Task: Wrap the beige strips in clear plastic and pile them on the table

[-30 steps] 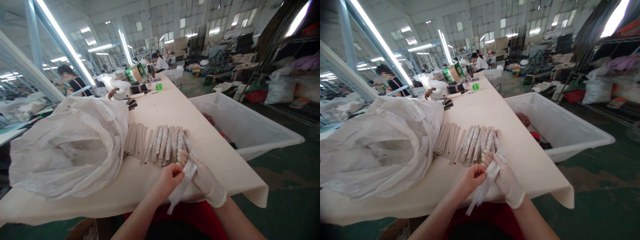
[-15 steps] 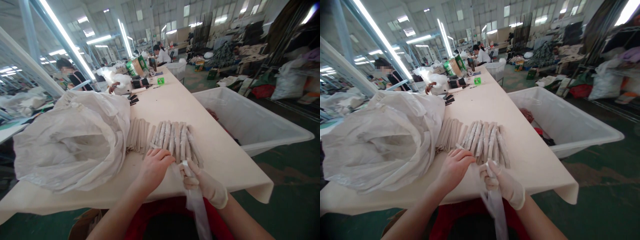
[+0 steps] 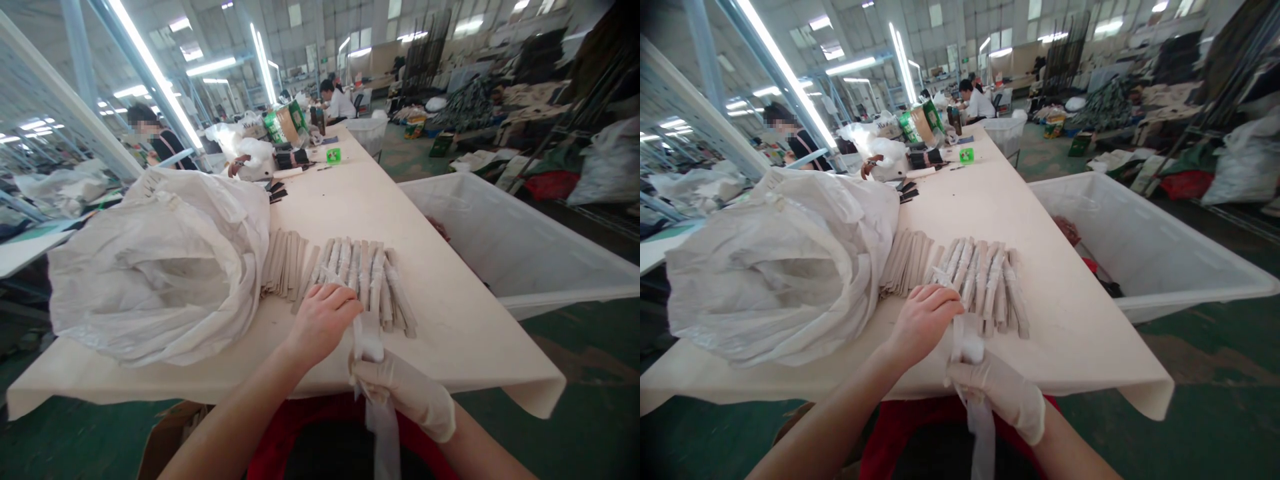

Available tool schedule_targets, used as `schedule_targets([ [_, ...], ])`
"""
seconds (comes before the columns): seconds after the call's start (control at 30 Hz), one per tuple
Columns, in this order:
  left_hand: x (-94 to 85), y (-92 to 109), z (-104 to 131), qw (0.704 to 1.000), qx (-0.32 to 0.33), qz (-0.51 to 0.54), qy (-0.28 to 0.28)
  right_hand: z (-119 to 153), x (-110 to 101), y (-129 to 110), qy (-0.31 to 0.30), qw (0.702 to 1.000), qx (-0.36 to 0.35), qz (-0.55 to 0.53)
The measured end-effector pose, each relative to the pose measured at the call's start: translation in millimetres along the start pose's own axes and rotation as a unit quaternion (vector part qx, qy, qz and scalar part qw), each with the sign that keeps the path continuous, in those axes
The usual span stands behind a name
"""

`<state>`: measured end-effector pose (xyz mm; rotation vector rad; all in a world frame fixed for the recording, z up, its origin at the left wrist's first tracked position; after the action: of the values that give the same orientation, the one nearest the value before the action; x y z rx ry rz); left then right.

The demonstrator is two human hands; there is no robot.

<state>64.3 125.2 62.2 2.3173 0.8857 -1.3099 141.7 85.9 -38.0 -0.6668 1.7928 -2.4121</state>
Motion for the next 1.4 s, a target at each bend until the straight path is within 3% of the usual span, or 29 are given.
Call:
schedule_targets([
  [0.33,-10.4,3,-2,0.991,-0.008,0.026,0.132,11,-7,22,-0.006,0.999,0.049,0.01],
  [0.6,-2.5,7,-6,0.994,0.019,-0.006,0.108,2,-2,21,0.001,0.999,0.046,0.002],
  [0.73,8.5,2,-9,0.998,0.03,-0.013,0.061,0,3,24,0.009,0.998,0.052,-0.015],
  [0.8,20.5,-14,-13,1.0,-0.005,-0.005,0.012,2,0,25,0.012,0.998,0.055,-0.023],
  [0.9,43.7,-70,-9,0.978,-0.191,-0.022,-0.077,4,-24,28,0.048,0.992,0.084,-0.086],
  [0.97,57.7,-109,3,0.945,-0.3,-0.043,-0.119,7,-55,27,0.117,0.976,0.099,-0.157],
  [1.07,83.3,-146,22,0.911,-0.368,-0.043,-0.184,15,-96,18,0.227,0.948,0.089,-0.204],
  [1.13,100.7,-160,34,0.887,-0.403,-0.036,-0.223,17,-104,12,0.241,0.948,0.081,-0.19],
  [1.23,117.7,-168,41,0.859,-0.449,-0.027,-0.246,13,-95,5,0.2,0.967,0.049,-0.149],
  [1.3,120.2,-171,41,0.845,-0.475,-0.021,-0.243,8,-89,1,0.174,0.975,0.018,-0.137],
  [1.4,109.2,-174,39,0.837,-0.501,-0.01,-0.22,0,-93,-13,0.152,0.978,-0.028,-0.138],
])
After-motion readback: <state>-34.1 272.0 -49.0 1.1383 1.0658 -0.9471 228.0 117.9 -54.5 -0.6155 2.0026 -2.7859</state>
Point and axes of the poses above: each hand's wrist, its own z-axis away from the middle knuckle, its own x-axis out of the palm, y = z × x, the point moved 7 cm from there along -z, towards the middle knuckle, and after that the axes turned 3 degrees about y, right-handed, at the moved point
